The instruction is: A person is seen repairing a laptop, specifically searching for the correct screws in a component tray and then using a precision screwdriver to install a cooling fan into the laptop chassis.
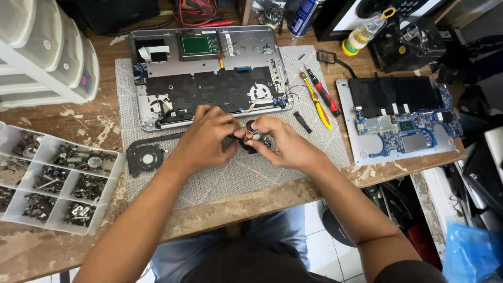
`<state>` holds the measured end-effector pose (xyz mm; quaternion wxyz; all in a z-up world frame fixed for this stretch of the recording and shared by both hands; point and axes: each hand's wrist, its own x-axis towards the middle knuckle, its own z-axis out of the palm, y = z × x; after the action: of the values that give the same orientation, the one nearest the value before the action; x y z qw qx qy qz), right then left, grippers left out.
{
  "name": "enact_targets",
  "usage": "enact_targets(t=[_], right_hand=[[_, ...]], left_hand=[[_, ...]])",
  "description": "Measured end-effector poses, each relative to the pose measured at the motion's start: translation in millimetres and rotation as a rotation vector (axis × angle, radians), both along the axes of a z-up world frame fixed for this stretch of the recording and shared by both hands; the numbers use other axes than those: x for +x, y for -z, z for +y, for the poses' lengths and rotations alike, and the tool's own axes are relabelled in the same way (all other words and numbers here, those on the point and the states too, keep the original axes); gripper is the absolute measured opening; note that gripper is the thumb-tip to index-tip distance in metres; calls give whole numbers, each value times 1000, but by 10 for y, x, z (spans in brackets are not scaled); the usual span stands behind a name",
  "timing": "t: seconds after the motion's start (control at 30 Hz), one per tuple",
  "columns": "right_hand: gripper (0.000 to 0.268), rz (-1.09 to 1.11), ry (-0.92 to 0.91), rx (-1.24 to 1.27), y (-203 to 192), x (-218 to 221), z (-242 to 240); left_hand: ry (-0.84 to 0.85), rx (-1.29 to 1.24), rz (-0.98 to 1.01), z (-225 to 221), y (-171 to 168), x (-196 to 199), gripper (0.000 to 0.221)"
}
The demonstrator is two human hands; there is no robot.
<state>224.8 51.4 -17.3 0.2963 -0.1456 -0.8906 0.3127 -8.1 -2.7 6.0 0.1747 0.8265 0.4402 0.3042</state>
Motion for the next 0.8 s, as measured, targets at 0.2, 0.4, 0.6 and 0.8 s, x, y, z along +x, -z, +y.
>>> enact_targets(t=[0.2, 0.4, 0.6, 0.8], right_hand=[[48, 115, 157, 57, 23, -104, -113], [50, 57, 126, -67, -266, -147, -231], [47, 145, 237, 67, 17, -100, -289], [49, 150, 221, 25, -278, -191, -348]], left_hand=[[26, -15, 116, 17, 108, -27, 23], [0, -47, 99, 0, 101, 2, 35], [-28, -52, 60, 31, 147, 20, 34], [-32, -67, 41, 13, 127, 35, 37]])
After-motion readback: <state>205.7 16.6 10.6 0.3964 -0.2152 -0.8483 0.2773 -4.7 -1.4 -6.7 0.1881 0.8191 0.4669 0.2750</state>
